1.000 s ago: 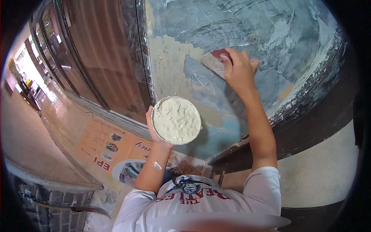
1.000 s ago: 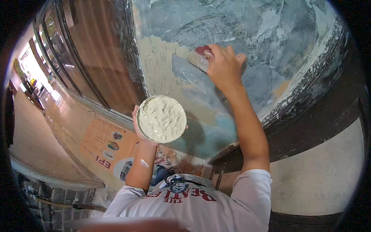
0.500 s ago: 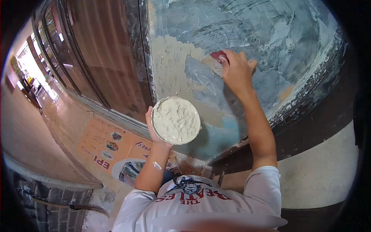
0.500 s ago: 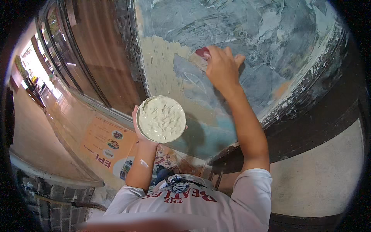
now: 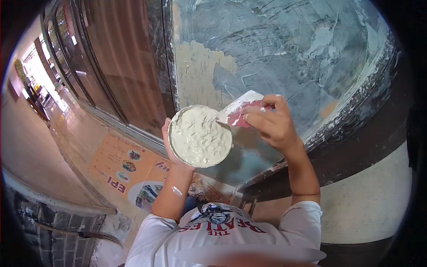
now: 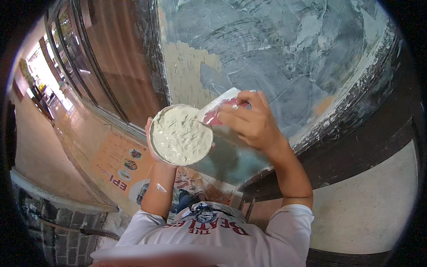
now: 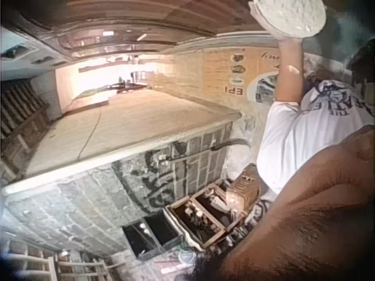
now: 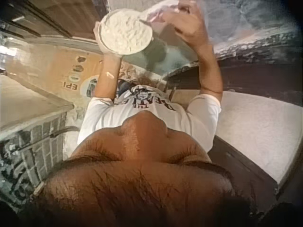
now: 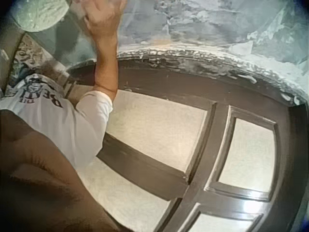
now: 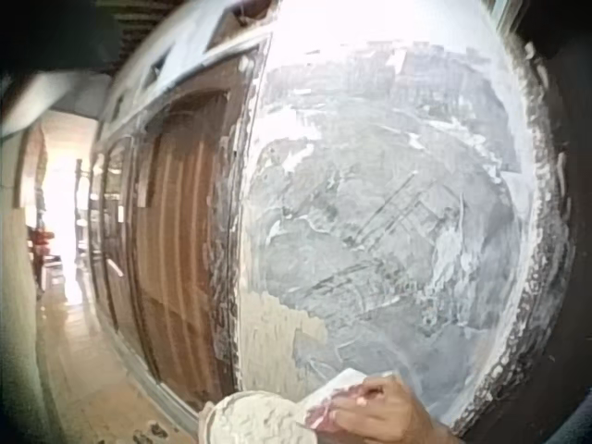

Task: The person applies plaster to a concrete wall using a putty knife.

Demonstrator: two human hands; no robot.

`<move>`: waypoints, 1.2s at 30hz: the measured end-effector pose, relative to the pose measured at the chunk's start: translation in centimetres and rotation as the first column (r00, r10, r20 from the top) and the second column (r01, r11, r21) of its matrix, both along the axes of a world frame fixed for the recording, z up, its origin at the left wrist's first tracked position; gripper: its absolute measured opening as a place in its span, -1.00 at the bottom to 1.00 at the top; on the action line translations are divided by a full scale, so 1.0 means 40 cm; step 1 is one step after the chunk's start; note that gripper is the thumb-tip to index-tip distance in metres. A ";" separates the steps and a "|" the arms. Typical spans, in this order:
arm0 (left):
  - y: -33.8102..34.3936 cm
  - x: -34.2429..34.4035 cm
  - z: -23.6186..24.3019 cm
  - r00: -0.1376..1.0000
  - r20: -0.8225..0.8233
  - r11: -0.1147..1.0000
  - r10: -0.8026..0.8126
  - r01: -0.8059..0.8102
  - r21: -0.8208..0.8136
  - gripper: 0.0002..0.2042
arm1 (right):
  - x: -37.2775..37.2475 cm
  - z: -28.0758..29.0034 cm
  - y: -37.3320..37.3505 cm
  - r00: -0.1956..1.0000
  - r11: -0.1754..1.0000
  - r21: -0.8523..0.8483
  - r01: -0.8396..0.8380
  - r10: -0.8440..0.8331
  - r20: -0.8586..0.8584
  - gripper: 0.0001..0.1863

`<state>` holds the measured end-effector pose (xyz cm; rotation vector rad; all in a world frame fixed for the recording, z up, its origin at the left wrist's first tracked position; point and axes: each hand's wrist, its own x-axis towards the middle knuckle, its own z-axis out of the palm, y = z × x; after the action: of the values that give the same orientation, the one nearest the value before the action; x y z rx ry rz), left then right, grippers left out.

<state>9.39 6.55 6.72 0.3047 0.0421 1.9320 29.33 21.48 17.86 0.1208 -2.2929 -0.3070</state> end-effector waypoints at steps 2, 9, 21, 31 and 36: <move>-0.002 0.006 0.003 1.000 -0.004 1.000 0.023 -0.023 -0.018 -0.25 | 0.015 -0.002 -0.031 1.000 0.998 0.066 -0.005 0.005 0.010 -0.76; 0.003 0.035 0.010 0.999 -0.024 1.000 -0.021 0.021 -0.007 -0.24 | 0.022 -0.029 -0.032 0.999 0.992 0.122 -0.027 0.031 -0.030 -0.78; 0.013 0.056 -0.011 0.999 0.023 0.999 -0.023 0.023 0.028 -0.30 | 0.020 -0.061 -0.048 0.993 0.985 0.130 -0.117 0.114 0.032 -0.79; 0.027 0.037 -0.032 0.995 0.049 0.991 -0.089 0.083 0.105 -0.34 | 0.009 -0.083 -0.046 0.986 0.985 -0.054 -0.165 0.162 -0.045 -0.71; 0.064 0.021 -0.037 0.996 0.013 0.996 -0.092 0.091 0.010 -0.26 | 0.004 -0.059 -0.004 0.982 0.985 -0.169 -0.022 -0.011 -0.188 -0.63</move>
<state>10.22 9.12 5.23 0.2947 0.0096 1.8437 29.49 21.32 15.49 0.0103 -2.1191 -0.1129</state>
